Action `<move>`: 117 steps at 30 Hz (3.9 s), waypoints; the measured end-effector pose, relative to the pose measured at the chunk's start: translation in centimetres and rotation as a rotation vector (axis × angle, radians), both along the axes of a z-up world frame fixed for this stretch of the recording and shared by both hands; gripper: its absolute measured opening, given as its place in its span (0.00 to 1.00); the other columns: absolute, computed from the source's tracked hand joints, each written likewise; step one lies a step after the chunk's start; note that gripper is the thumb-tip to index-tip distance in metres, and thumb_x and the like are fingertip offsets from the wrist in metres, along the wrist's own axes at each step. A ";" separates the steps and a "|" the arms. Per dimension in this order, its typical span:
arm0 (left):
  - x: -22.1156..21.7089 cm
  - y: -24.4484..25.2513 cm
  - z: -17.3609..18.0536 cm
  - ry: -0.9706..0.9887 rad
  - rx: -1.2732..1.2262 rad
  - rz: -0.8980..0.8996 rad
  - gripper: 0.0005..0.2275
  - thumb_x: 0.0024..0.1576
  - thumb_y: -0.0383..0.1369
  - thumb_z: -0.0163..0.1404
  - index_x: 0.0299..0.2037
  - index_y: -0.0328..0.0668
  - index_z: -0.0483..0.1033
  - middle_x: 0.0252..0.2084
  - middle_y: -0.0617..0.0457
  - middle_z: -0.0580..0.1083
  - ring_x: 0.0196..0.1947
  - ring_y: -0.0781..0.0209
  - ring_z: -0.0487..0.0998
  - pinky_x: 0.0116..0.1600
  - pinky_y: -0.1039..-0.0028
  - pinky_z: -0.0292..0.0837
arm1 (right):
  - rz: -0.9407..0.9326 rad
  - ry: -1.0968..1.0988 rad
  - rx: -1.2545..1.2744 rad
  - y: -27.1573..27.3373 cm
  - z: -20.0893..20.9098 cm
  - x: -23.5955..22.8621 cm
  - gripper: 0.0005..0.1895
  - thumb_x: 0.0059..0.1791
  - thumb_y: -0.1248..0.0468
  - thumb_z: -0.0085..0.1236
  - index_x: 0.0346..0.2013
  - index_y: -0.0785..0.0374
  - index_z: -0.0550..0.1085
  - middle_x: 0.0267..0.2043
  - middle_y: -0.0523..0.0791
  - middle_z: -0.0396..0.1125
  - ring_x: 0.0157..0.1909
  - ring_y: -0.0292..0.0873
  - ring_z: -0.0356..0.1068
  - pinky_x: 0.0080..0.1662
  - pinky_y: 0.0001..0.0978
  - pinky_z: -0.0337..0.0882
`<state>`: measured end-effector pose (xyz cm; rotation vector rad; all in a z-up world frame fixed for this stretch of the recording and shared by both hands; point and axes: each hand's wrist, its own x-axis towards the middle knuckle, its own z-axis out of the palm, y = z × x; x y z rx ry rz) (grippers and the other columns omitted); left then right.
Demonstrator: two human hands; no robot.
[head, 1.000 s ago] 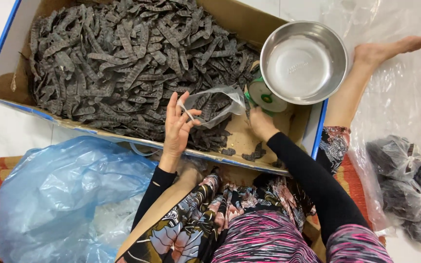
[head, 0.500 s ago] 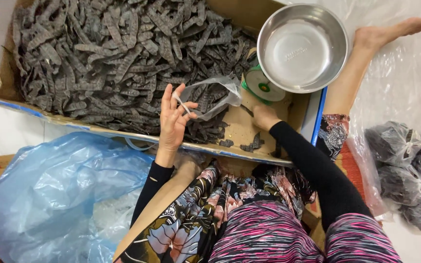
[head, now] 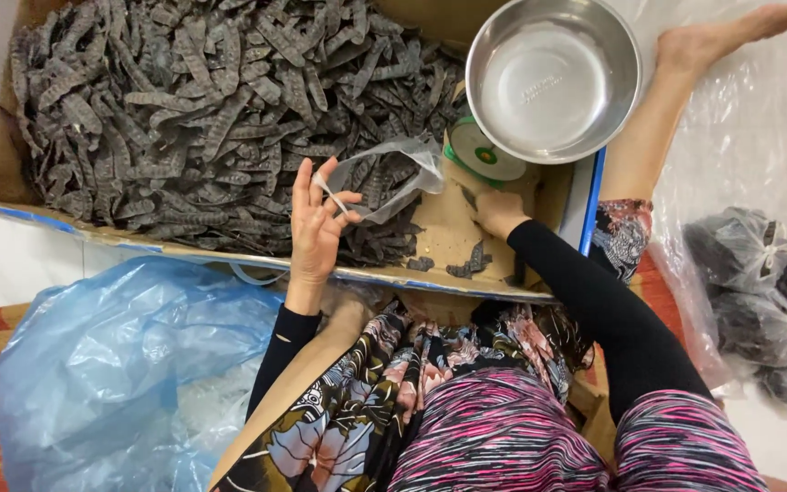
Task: The person puts dried bark strips into a plastic bag, placing the bag on a scale to check its weight and adding or removing strips until the bag is full.
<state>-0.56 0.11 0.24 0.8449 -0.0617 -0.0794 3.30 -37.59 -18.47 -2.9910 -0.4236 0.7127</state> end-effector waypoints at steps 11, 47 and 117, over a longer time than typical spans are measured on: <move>0.0 0.0 0.1 -0.004 -0.007 -0.015 0.40 0.62 0.38 0.57 0.80 0.43 0.43 0.78 0.38 0.55 0.56 0.50 0.76 0.52 0.66 0.80 | 0.098 0.542 0.100 5.1 10.3 -5.8 0.25 0.53 0.47 0.56 0.49 0.68 0.73 0.43 0.61 0.73 0.47 0.62 0.74 0.51 0.51 0.72; 0.6 0.1 -0.5 0.010 -0.081 0.002 0.37 0.61 0.33 0.53 0.78 0.41 0.44 0.74 0.38 0.58 0.53 0.49 0.77 0.47 0.68 0.80 | 0.366 -0.035 0.228 18.2 5.1 -3.7 0.28 0.39 0.58 0.67 0.45 0.72 0.69 0.40 0.60 0.71 0.40 0.60 0.75 0.40 0.48 0.75; 0.5 0.1 -0.4 0.004 0.031 -0.001 0.40 0.61 0.41 0.53 0.79 0.44 0.41 0.77 0.38 0.55 0.45 0.54 0.80 0.45 0.74 0.74 | 0.349 -0.127 0.398 10.9 11.3 -2.5 0.30 0.45 0.49 0.63 0.51 0.71 0.71 0.53 0.57 0.66 0.55 0.59 0.67 0.53 0.48 0.70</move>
